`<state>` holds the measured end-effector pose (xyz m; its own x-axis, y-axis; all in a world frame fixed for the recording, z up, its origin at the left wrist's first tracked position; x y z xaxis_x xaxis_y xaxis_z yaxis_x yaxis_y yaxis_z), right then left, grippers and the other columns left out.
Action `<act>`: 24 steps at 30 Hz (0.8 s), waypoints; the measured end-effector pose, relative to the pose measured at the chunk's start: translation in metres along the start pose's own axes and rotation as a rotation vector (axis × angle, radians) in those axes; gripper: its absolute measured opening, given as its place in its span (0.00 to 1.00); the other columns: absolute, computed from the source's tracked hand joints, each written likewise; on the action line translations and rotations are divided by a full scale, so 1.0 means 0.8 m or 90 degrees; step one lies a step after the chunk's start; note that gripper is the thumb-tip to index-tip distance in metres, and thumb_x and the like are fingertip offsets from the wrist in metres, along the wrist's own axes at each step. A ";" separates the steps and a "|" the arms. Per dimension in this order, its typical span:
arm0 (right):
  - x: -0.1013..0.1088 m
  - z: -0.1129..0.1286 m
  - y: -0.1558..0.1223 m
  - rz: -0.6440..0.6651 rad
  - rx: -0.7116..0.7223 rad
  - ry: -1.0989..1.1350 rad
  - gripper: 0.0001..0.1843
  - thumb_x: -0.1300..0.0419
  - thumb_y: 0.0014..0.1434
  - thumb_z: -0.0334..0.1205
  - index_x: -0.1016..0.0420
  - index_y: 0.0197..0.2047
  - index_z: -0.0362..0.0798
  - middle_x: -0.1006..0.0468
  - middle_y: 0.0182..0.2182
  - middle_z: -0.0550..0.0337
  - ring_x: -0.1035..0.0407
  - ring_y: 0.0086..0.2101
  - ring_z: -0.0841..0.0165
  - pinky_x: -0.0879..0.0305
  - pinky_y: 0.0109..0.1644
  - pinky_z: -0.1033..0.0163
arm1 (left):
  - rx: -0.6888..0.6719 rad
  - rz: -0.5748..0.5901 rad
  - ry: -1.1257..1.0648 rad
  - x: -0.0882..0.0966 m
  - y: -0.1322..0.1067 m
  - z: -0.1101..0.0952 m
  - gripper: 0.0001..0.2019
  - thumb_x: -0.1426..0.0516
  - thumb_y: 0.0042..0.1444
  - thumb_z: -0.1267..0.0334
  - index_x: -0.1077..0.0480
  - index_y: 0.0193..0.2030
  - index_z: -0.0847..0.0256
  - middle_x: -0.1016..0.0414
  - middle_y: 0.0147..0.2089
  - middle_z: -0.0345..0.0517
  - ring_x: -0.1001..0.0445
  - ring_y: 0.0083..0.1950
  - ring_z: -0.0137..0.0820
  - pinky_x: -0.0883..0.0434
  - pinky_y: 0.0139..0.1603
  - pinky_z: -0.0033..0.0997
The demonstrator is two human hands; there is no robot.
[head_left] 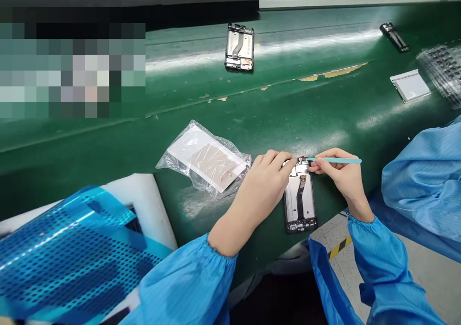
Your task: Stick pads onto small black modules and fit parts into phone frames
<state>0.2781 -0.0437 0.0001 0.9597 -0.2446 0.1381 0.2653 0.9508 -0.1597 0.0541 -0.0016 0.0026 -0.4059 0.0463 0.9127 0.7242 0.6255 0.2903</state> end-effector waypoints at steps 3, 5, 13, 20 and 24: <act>-0.001 0.000 0.000 0.007 -0.009 0.015 0.22 0.20 0.56 0.59 0.15 0.38 0.50 0.11 0.33 0.54 0.12 0.35 0.56 0.11 0.41 0.57 | -0.010 0.006 0.010 0.000 -0.001 0.002 0.13 0.46 0.75 0.73 0.25 0.61 0.65 0.18 0.58 0.54 0.24 0.54 0.45 0.26 0.47 0.45; -0.001 0.000 0.000 0.006 -0.009 0.023 0.21 0.19 0.56 0.59 0.15 0.38 0.50 0.11 0.33 0.54 0.12 0.35 0.56 0.11 0.42 0.57 | -0.018 0.006 0.013 0.002 0.000 0.004 0.13 0.46 0.75 0.73 0.25 0.61 0.66 0.18 0.57 0.53 0.24 0.53 0.45 0.27 0.46 0.45; -0.001 -0.003 0.001 0.010 0.004 0.039 0.20 0.20 0.57 0.57 0.14 0.38 0.49 0.11 0.32 0.54 0.12 0.35 0.58 0.12 0.42 0.60 | -0.030 0.047 0.060 0.003 0.008 0.005 0.17 0.47 0.76 0.71 0.26 0.66 0.61 0.18 0.57 0.53 0.25 0.52 0.46 0.28 0.46 0.45; -0.003 -0.004 -0.007 -0.009 0.037 0.034 0.15 0.22 0.60 0.52 0.14 0.38 0.49 0.11 0.33 0.56 0.12 0.34 0.59 0.12 0.41 0.61 | -0.064 0.032 0.051 -0.002 0.007 0.013 0.16 0.47 0.77 0.69 0.24 0.65 0.61 0.18 0.58 0.54 0.27 0.52 0.46 0.28 0.47 0.47; -0.004 -0.006 -0.015 -0.025 0.061 0.020 0.12 0.24 0.62 0.49 0.15 0.39 0.50 0.11 0.33 0.57 0.12 0.35 0.60 0.13 0.41 0.63 | -0.055 0.020 0.026 -0.004 0.005 0.016 0.16 0.46 0.76 0.70 0.24 0.65 0.61 0.19 0.59 0.53 0.28 0.53 0.45 0.28 0.49 0.47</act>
<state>0.2724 -0.0553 -0.0033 0.9517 -0.2858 0.1122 0.2936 0.9540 -0.0611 0.0512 0.0108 -0.0026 -0.3598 0.0316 0.9325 0.7821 0.5551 0.2830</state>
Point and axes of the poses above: each hand's wrist, its own y-axis towards the middle knuckle, its own x-axis out of the back of the hand, z = x × y, the point moved 1 cm from there along y, towards the middle knuckle
